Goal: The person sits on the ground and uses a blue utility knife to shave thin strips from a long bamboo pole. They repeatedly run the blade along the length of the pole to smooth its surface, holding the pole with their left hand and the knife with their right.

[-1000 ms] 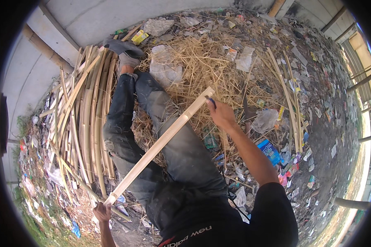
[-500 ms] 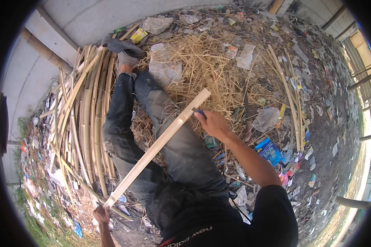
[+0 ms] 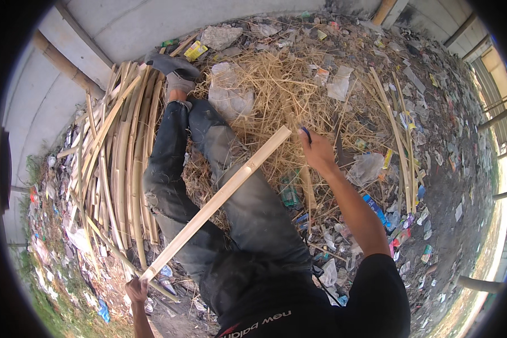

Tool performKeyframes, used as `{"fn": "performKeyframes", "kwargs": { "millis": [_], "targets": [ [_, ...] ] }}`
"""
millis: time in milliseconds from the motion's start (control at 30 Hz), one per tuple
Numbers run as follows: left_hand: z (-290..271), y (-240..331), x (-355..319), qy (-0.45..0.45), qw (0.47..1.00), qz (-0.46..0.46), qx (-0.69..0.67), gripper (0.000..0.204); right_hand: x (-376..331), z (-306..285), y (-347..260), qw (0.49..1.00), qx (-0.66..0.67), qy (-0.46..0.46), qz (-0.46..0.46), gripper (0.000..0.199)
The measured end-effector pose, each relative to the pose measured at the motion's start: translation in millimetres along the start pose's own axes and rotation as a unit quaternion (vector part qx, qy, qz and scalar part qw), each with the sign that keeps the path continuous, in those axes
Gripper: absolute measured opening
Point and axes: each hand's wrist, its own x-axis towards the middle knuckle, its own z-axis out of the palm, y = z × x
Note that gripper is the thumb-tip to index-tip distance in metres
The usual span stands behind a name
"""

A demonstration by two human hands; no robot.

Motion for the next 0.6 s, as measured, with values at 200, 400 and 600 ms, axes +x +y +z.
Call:
{"fn": "performKeyframes", "kwargs": {
  "millis": [200, 400, 600],
  "targets": [
    [-10.7, -3.7, 13.1, -0.181, 0.981, -0.051, -0.054, 0.082, -60.1, 41.0, -63.6, 0.988, 0.005, -0.116, -0.107, 0.049],
    [-37.4, -8.7, 16.2, -0.216, 0.972, -0.016, -0.089, 0.076, -16.6, 13.1, -36.0, 0.997, 0.068, -0.045, 0.018, 0.054],
    [-26.6, -24.8, 27.3, -0.263, 0.957, -0.053, -0.109, 0.066, -40.8, 23.5, -73.1, 0.990, 0.048, -0.126, -0.044, 0.056]
  ]
}}
